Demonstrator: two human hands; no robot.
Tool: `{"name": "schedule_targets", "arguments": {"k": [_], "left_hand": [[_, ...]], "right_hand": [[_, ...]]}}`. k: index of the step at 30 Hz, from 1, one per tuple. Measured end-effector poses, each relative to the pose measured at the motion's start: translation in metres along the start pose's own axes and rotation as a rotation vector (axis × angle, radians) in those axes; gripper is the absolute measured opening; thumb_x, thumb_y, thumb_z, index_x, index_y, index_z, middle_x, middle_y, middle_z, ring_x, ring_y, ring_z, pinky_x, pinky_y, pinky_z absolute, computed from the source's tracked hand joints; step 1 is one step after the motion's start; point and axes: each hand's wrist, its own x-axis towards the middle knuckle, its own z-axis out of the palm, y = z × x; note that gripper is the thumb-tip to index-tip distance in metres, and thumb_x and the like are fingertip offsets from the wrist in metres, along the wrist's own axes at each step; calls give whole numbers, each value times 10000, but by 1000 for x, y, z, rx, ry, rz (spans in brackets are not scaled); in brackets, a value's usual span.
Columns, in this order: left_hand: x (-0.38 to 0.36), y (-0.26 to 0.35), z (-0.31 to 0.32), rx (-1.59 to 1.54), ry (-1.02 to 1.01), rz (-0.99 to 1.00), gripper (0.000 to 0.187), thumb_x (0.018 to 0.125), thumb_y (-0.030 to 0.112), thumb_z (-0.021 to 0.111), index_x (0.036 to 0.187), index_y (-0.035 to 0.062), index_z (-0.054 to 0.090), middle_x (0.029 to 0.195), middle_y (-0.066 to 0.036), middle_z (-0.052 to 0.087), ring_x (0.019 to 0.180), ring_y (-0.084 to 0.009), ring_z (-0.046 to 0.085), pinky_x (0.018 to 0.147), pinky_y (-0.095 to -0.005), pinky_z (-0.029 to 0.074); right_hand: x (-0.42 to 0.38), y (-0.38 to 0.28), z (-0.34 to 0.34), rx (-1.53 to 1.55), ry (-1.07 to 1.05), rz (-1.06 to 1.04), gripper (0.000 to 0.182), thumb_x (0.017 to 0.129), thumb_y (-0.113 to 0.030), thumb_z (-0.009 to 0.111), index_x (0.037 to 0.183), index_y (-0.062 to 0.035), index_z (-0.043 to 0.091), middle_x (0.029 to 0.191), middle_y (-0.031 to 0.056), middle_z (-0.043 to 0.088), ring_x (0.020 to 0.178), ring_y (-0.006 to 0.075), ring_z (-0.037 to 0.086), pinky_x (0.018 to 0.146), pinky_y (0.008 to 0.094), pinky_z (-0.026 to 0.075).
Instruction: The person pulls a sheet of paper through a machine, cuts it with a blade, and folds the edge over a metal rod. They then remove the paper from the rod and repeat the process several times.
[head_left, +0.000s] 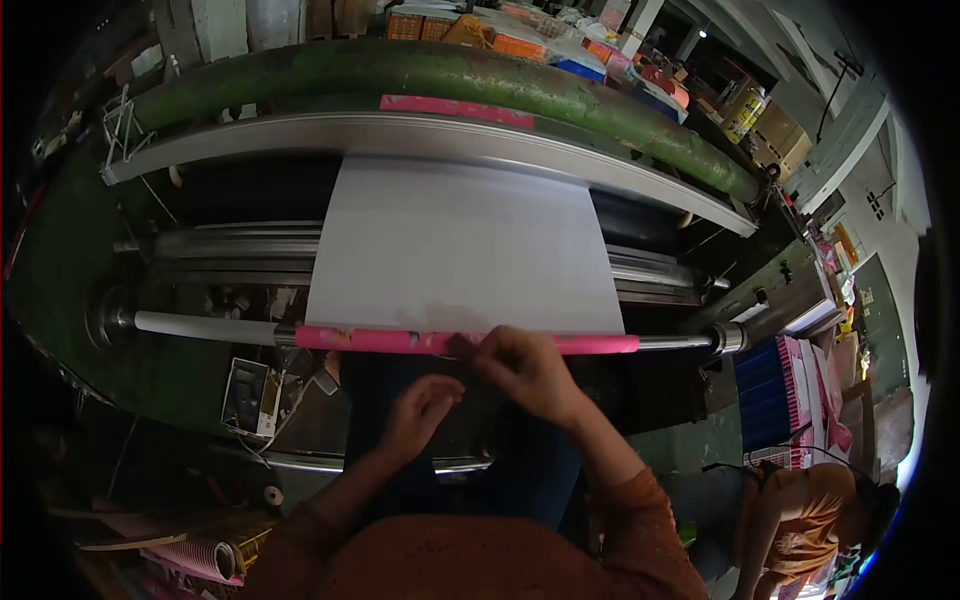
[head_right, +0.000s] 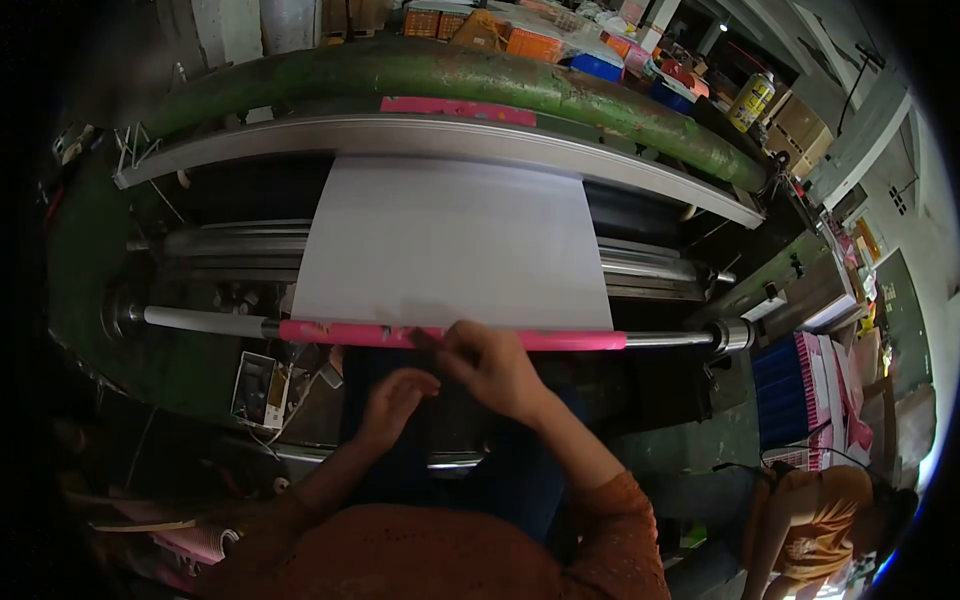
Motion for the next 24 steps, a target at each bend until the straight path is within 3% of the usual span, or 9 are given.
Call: {"name": "schedule_targets", "arguments": {"k": [4,6,10,12,13,14,15,17,24], "left_hand": [[2,-2,14,-73,-20,-37,72,918,53,587,981,27,610,946,-14,627,906,-93,583,823,-263,468],[3,-21,12,14,-196,-75,110,927,58,579,1030,21,595,911,-2,621,888,-71,558,808,-252,461],[5,-30,17,305,-213,-292,151,894,76,625,1032,23,598,888,-29,633,834,-134,602,789,-273,478],[9,-46,3,878,-68,12,202,833,141,678,992,27,626,1006,-92,640,968,-240,605,872,-366,464],[9,-51,-7,881,-64,10,202,833,141,678,992,27,626,1006,-92,640,968,-240,605,872,-366,464],[8,-56,-19,1241,-26,148,229,811,182,683,974,29,636,1079,-113,618,1060,-279,556,927,-415,424],[8,-61,-29,1598,13,291,258,788,223,689,955,31,646,1153,-134,595,1152,-319,508,982,-465,384],[5,-70,-43,1638,-38,241,266,792,242,677,952,31,649,1193,-132,573,1203,-310,462,1012,-478,346],[4,-74,-45,1678,-93,227,271,789,260,664,934,31,655,1202,-135,565,1237,-301,438,1051,-489,309]], "right_hand": [[-50,33,28,378,-15,198,56,871,-30,640,894,11,609,747,37,648,726,97,627,625,242,500],[-67,51,31,507,-1,256,62,876,-39,639,898,12,612,746,30,650,719,96,627,615,244,496],[-96,100,28,217,145,354,79,866,-60,649,902,3,619,763,65,663,686,138,643,624,259,506],[-107,128,27,32,246,316,69,862,-56,647,895,-1,622,777,82,665,670,166,650,631,264,509],[-114,142,26,-197,327,317,92,849,-76,647,911,-12,628,790,110,664,684,220,656,638,296,512],[-121,153,26,-427,406,313,118,835,-96,648,927,-24,635,803,139,663,697,274,661,644,329,516],[-127,165,28,-425,401,312,118,835,-96,648,927,-24,635,803,139,663,697,274,661,644,329,516],[-137,180,31,-592,418,203,150,823,-126,637,952,-51,646,841,166,656,766,343,648,670,389,511],[-131,163,32,-537,381,295,104,848,-146,620,892,-53,632,828,154,647,786,344,642,679,397,505]]}}
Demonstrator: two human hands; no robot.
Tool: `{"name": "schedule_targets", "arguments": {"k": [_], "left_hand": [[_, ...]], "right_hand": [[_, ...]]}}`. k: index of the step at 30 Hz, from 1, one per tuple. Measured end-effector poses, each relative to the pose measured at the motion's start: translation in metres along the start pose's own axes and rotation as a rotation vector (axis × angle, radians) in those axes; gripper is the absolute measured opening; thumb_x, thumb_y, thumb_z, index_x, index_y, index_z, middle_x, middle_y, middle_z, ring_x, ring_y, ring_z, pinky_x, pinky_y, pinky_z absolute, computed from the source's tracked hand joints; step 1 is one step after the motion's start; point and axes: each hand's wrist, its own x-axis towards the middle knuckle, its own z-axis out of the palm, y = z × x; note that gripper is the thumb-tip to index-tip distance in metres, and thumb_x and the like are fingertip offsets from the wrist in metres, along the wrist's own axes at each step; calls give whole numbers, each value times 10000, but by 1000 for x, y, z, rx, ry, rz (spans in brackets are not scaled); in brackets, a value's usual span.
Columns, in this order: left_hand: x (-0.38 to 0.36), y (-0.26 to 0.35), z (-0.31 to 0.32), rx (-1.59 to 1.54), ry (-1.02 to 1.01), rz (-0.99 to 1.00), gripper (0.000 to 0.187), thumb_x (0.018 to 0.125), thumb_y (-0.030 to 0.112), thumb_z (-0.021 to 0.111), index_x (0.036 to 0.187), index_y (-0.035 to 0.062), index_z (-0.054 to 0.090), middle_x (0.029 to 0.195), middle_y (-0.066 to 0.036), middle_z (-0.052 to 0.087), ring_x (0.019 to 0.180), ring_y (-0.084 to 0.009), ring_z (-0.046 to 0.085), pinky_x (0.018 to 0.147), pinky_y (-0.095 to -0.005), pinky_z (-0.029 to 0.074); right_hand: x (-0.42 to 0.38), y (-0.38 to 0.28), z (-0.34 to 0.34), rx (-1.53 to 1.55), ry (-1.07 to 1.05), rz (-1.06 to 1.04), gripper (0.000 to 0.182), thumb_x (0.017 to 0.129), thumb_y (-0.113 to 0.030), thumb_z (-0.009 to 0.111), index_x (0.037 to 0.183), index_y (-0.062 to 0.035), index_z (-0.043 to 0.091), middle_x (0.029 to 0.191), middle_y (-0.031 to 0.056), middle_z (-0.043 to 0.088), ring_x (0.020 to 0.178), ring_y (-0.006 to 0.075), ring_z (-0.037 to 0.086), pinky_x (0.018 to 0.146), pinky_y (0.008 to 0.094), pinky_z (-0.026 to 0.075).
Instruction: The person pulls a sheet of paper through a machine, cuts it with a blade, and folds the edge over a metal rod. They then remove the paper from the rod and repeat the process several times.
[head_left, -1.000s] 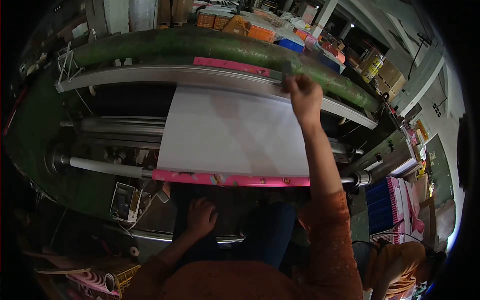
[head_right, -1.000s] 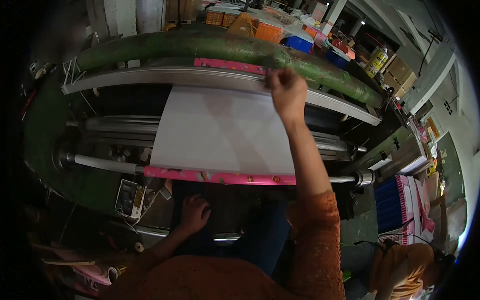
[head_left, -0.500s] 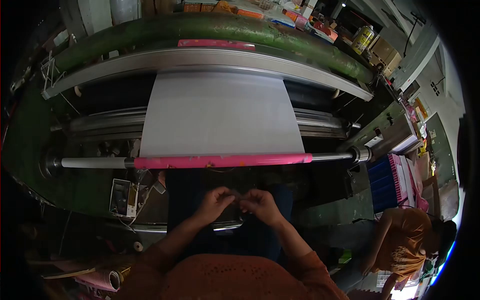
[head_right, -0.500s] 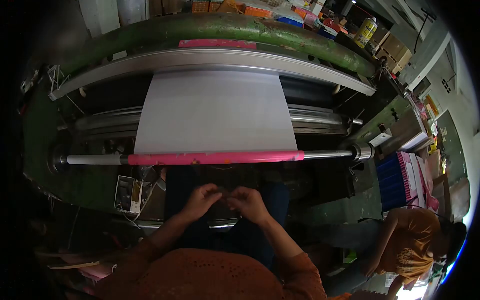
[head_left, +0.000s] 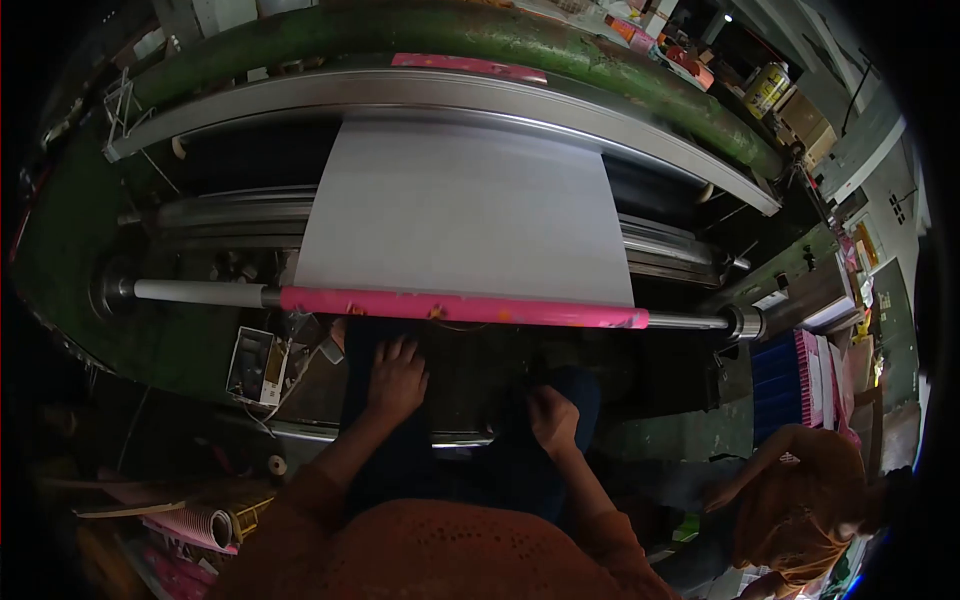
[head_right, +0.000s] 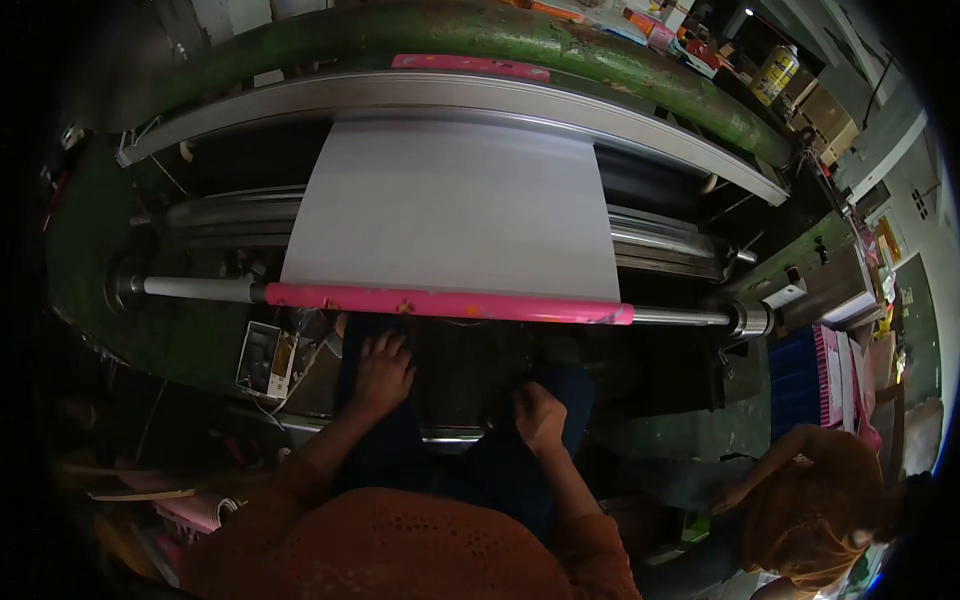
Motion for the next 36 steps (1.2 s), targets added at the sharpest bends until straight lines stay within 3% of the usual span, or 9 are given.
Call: {"name": "schedule_targets", "arguments": {"k": [11,14,18,20,25,27,31,33,36], "left_hand": [[-1,1,2,-65,91,-23,222,767,263,661,853,58,664,1109,-131,587,1214,-301,457,1040,-495,313],[0,-2,4,-115,146,-3,192,768,255,649,811,68,657,1032,-116,592,1157,-290,482,1006,-481,339],[2,-1,0,-225,158,70,132,766,216,637,758,84,624,886,-85,573,952,-262,533,864,-431,419],[-3,4,-2,-297,228,101,115,766,198,635,753,87,607,853,-76,553,877,-254,528,807,-411,430],[-3,5,-74,-347,326,285,112,763,171,641,805,81,591,857,-71,552,804,-247,549,774,-394,466],[7,-2,-107,-258,621,304,202,767,213,656,888,60,601,940,-81,572,940,-250,555,859,-414,460],[27,-23,-161,-171,617,175,372,732,265,719,1014,48,609,1004,-104,576,1031,-262,534,915,-411,427],[35,-34,-171,-9,409,70,340,765,320,665,925,30,587,971,-93,558,1029,-246,511,905,-401,422],[41,-49,-154,75,310,117,322,761,352,651,865,58,569,878,-71,523,902,-231,510,837,-371,409]], "right_hand": [[10,-3,1,80,-123,24,100,822,-143,645,865,-54,661,759,148,645,697,304,657,622,357,512],[44,-83,-31,218,-218,-80,97,798,-102,676,858,-27,656,748,150,644,674,267,659,611,331,510],[112,-197,-53,229,-141,-508,112,770,-55,703,841,-4,633,735,129,646,643,237,639,607,308,506],[154,-251,-40,276,-161,-616,40,806,-25,656,824,6,638,723,105,637,642,152,587,605,280,475],[236,-297,35,199,-327,-611,88,817,-64,640,846,19,637,705,136,631,622,214,595,615,298,482],[245,-300,51,134,-304,-730,110,805,-82,648,853,17,639,709,154,631,628,247,604,623,326,489],[242,-306,51,106,-313,-707,125,805,-102,649,864,8,647,716,169,630,634,257,612,632,341,493],[241,-308,49,69,-334,-647,100,772,-116,630,834,-47,667,790,168,669,736,348,647,673,402,515],[242,-308,51,23,-316,-725,77,767,-121,629,792,-52,651,759,166,654,738,348,643,663,416,511]]}}
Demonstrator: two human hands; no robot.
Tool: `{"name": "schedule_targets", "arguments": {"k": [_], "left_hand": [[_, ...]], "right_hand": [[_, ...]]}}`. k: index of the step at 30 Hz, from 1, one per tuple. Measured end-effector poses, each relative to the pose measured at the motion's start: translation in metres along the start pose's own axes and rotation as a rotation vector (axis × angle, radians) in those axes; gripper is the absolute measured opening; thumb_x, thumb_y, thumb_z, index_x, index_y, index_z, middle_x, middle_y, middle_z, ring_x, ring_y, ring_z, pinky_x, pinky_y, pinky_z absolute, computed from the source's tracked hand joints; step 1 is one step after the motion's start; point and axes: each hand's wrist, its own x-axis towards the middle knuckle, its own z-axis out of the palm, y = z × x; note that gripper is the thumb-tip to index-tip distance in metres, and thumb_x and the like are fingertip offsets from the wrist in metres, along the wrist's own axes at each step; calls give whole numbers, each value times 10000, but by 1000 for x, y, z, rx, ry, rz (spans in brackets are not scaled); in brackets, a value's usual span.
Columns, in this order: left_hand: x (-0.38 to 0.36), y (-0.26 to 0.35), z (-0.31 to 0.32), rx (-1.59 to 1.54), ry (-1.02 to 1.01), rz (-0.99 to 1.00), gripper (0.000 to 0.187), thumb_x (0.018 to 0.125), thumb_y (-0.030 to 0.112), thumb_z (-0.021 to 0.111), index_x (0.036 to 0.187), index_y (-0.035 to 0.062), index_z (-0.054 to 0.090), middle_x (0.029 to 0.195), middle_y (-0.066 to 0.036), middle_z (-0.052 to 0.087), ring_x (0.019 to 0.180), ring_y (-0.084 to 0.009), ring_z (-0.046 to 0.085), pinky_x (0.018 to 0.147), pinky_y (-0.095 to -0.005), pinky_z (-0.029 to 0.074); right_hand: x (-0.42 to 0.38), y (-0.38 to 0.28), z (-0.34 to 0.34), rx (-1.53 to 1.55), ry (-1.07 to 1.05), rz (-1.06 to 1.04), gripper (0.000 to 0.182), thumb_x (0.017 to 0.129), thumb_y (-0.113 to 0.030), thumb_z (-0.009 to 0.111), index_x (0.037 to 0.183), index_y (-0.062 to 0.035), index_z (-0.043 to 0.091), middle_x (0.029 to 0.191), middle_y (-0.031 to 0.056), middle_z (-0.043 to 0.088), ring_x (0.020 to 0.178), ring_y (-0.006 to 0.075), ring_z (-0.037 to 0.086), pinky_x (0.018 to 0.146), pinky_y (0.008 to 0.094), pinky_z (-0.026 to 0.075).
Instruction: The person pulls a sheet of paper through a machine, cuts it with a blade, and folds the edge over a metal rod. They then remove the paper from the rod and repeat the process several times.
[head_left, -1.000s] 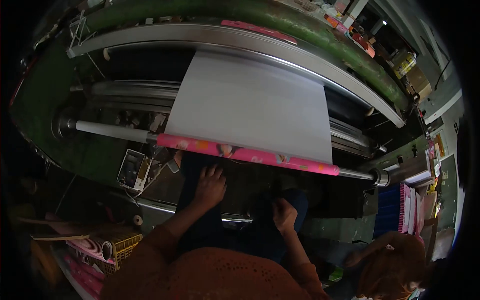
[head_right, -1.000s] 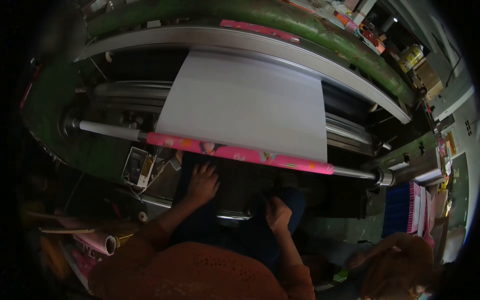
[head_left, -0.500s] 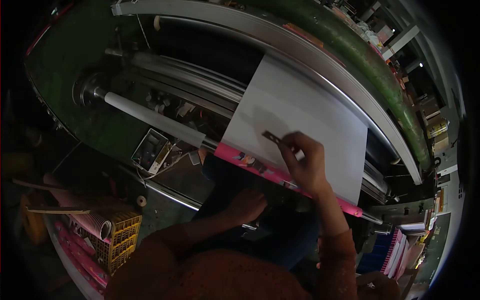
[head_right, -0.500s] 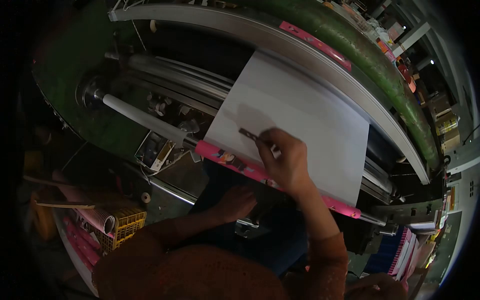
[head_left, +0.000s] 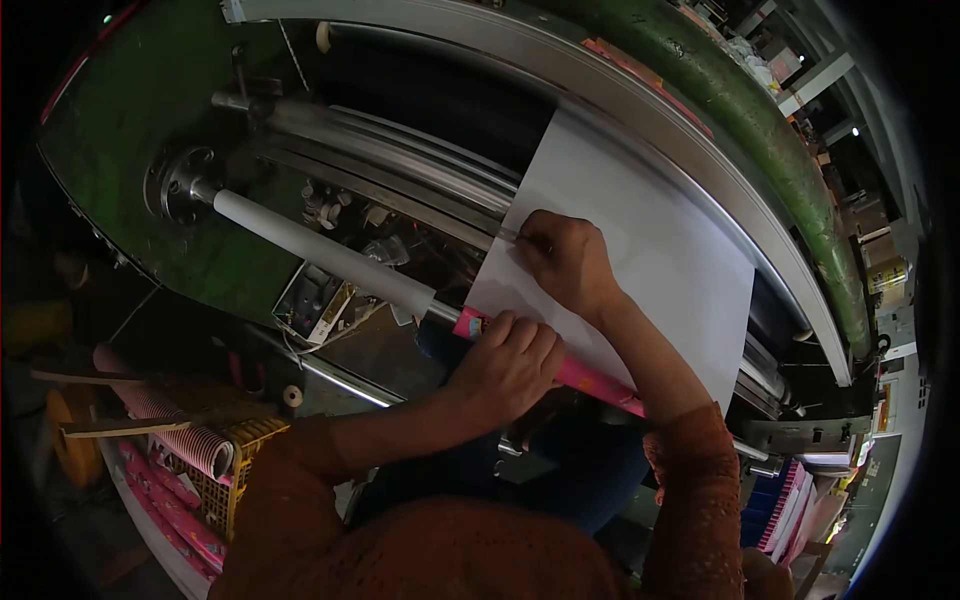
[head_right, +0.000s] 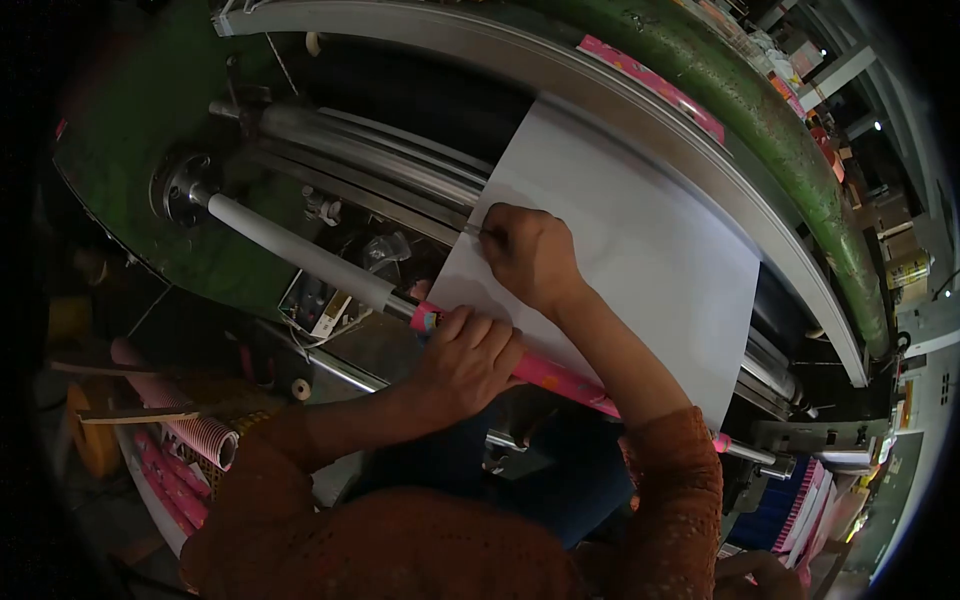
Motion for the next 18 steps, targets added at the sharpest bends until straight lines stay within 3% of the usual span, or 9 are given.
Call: {"name": "schedule_targets", "arguments": {"k": [4,6,7,9,12,14,18], "left_hand": [[2,-3,8,9,8,33,295,762,365,636,820,89,546,822,-54,490,818,-213,492,755,-349,386],[2,-5,8,-9,-24,22,309,776,398,617,810,99,545,819,-47,505,812,-211,509,739,-355,379],[4,-5,7,-28,-26,64,309,776,398,617,810,99,545,819,-47,505,812,-211,509,739,-355,379],[6,-2,1,-45,-108,-15,410,675,417,723,857,83,570,864,-58,546,833,-240,527,753,-384,392],[6,-3,0,11,-143,1,432,688,433,712,901,84,571,890,-69,548,840,-257,530,773,-400,400],[6,-3,0,0,-130,33,422,712,435,694,913,87,563,899,-65,543,840,-252,530,781,-396,402],[6,-3,2,104,-121,26,374,685,291,727,934,73,552,909,-92,553,867,-282,552,786,-438,431]], "right_hand": [[15,0,6,-90,-15,-114,53,741,-94,621,755,-46,639,739,170,646,737,355,643,653,421,515],[22,-3,8,-280,-88,-234,35,704,-61,614,728,-48,636,740,165,650,740,357,647,645,423,521],[18,-2,6,-292,-66,-194,35,704,-61,614,728,-48,636,740,165,650,740,357,647,645,423,521],[1,9,-8,-361,-158,-211,69,769,-97,586,760,-31,604,726,147,637,719,361,632,637,432,513],[-51,44,-42,-441,-239,-145,65,771,-84,577,800,-35,609,775,134,634,747,338,637,645,428,512],[-102,77,-76,-427,-185,-113,88,769,-87,580,838,-43,610,802,120,623,763,317,633,658,417,509],[-210,136,-157,-512,-114,13,71,773,-103,585,811,-44,595,772,113,610,748,316,615,668,425,496]]}}
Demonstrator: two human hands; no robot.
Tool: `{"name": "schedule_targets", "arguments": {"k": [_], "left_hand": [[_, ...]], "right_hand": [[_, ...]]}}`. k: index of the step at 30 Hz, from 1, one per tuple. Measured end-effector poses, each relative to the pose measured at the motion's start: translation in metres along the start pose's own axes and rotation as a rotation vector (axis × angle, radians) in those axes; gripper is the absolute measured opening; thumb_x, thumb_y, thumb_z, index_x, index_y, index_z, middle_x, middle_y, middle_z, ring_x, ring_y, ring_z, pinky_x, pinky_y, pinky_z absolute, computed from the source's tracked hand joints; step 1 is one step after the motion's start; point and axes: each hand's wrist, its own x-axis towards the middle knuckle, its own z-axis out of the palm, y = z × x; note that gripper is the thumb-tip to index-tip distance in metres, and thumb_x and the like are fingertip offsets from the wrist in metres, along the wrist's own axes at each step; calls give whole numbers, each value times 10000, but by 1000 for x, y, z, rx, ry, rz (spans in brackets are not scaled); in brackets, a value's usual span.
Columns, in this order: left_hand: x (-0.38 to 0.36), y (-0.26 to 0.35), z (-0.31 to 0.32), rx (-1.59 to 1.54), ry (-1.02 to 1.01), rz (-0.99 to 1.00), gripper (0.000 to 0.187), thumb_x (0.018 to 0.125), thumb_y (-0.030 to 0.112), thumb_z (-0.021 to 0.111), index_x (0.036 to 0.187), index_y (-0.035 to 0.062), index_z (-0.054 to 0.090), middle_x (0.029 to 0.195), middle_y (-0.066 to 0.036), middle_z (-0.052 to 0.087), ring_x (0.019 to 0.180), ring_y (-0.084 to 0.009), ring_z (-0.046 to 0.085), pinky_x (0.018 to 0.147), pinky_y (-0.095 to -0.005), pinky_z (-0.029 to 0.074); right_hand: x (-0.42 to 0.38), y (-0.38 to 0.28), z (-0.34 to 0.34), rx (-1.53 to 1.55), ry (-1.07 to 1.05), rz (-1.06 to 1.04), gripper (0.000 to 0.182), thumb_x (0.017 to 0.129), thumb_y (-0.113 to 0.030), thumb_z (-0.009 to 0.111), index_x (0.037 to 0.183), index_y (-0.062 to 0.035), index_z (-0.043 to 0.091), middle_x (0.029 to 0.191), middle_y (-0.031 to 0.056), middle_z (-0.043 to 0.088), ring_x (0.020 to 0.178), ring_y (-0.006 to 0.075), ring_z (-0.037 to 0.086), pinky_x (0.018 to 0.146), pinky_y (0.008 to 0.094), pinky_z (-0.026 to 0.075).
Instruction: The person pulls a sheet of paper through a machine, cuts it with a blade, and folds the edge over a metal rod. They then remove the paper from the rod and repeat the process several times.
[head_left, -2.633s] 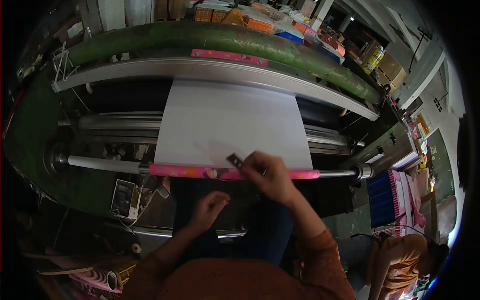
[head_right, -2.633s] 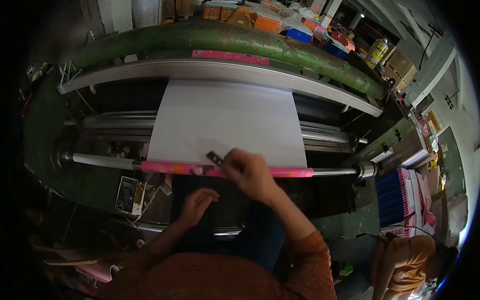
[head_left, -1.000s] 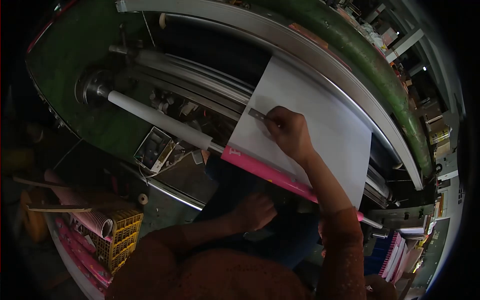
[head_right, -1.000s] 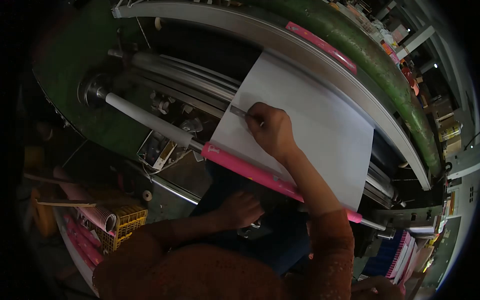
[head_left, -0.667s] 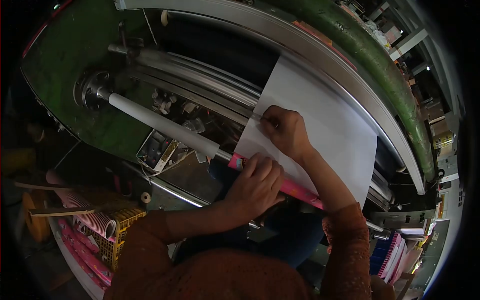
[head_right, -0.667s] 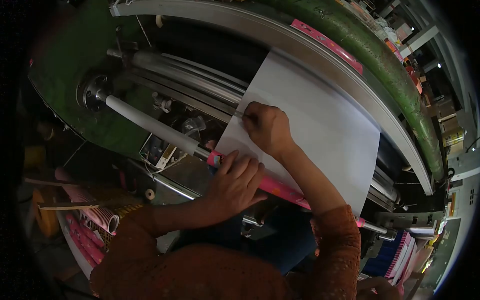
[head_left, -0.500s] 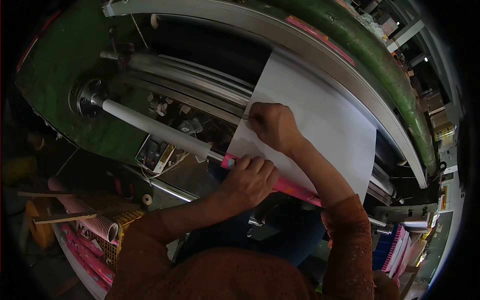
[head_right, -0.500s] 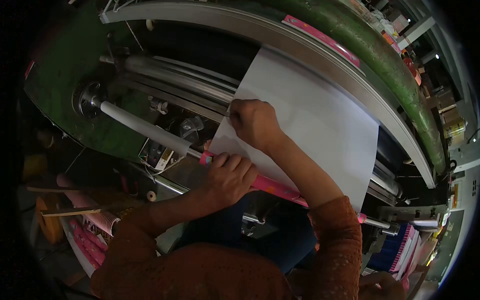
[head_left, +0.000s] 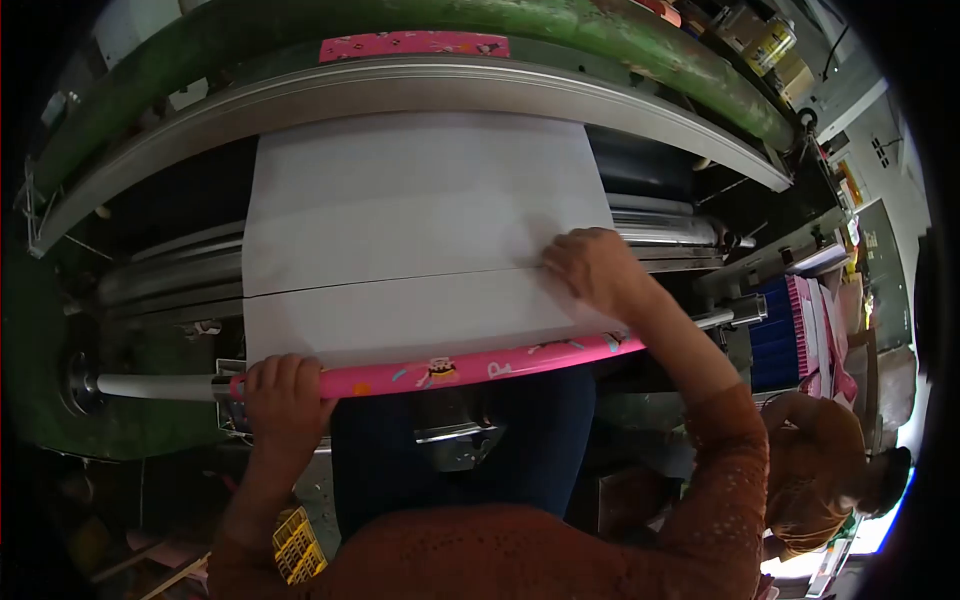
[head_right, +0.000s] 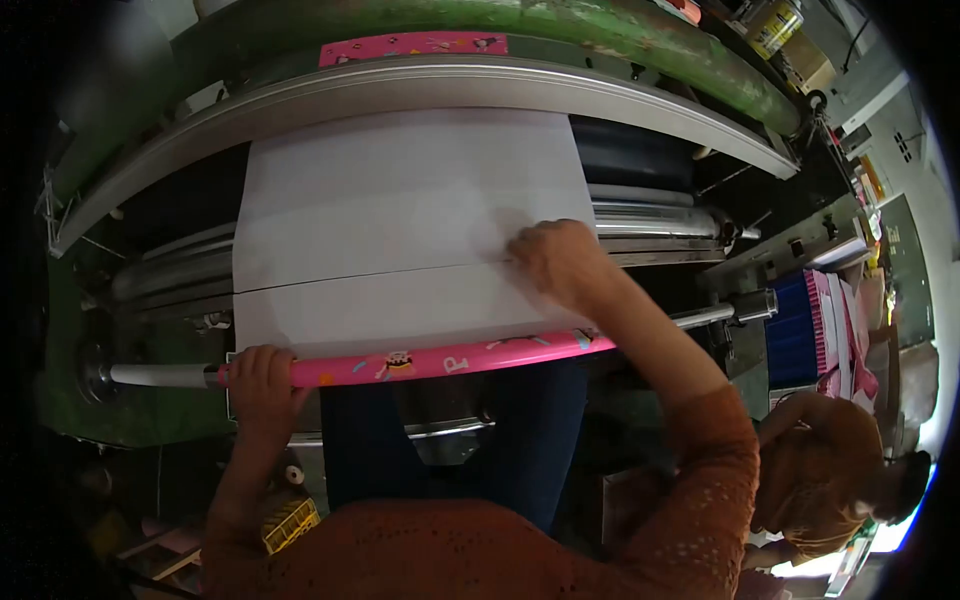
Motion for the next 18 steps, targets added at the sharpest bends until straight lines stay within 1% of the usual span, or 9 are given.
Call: {"name": "schedule_targets", "arguments": {"k": [2,3,5,7,8,11,14,17,18], "left_hand": [[-4,-5,3,18,-5,20,373,667,235,736,943,69,548,911,-99,555,868,-292,558,780,-449,439],[-7,-9,7,20,6,39,385,642,197,742,947,68,546,914,-98,552,861,-296,557,775,-450,442],[-5,-12,9,31,35,74,403,616,158,748,951,68,544,917,-97,549,854,-300,556,771,-451,446],[-2,-9,9,14,-44,87,410,615,145,753,958,69,540,911,-98,545,859,-306,552,753,-428,450],[6,4,9,15,-47,106,410,615,145,753,958,69,540,911,-98,545,859,-306,552,753,-428,450],[52,80,11,-68,-126,169,325,670,143,720,922,62,531,848,-105,532,825,-297,548,707,-409,450],[101,168,39,-79,-108,278,187,751,162,631,875,57,538,822,-91,533,800,-263,553,681,-385,454],[145,261,67,-58,-19,303,138,770,186,589,856,80,567,804,-61,557,777,-219,570,656,-355,458],[158,292,74,-38,-6,299,154,760,203,612,858,90,576,803,-55,570,778,-211,580,662,-354,465]], "right_hand": [[-59,57,-5,-171,-118,168,96,779,-130,589,809,-41,604,755,119,603,730,332,609,651,441,489],[-86,78,-16,-254,-115,223,79,782,-102,604,812,-29,606,748,117,600,710,316,613,637,413,493],[-109,77,-40,-347,-93,293,65,784,-74,619,816,-18,609,741,115,597,691,300,618,623,385,497],[-114,24,-64,215,510,505,74,775,19,648,834,-2,608,766,112,610,670,253,622,610,318,491],[-117,7,-63,225,628,490,156,706,79,685,824,12,608,768,127,623,692,288,631,642,338,510],[-126,-17,-31,301,721,348,125,735,61,677,821,1,610,783,122,634,705,279,635,635,330,508],[-149,-33,-5,508,781,579,106,772,35,687,836,-3,611,794,112,637,687,259,626,621,316,499],[-187,-40,4,478,881,690,86,797,26,678,850,4,614,785,116,626,655,232,612,599,285,482],[-204,-38,12,469,900,747,75,810,25,672,858,6,618,758,81,622,632,145,588,589,243,455]]}}
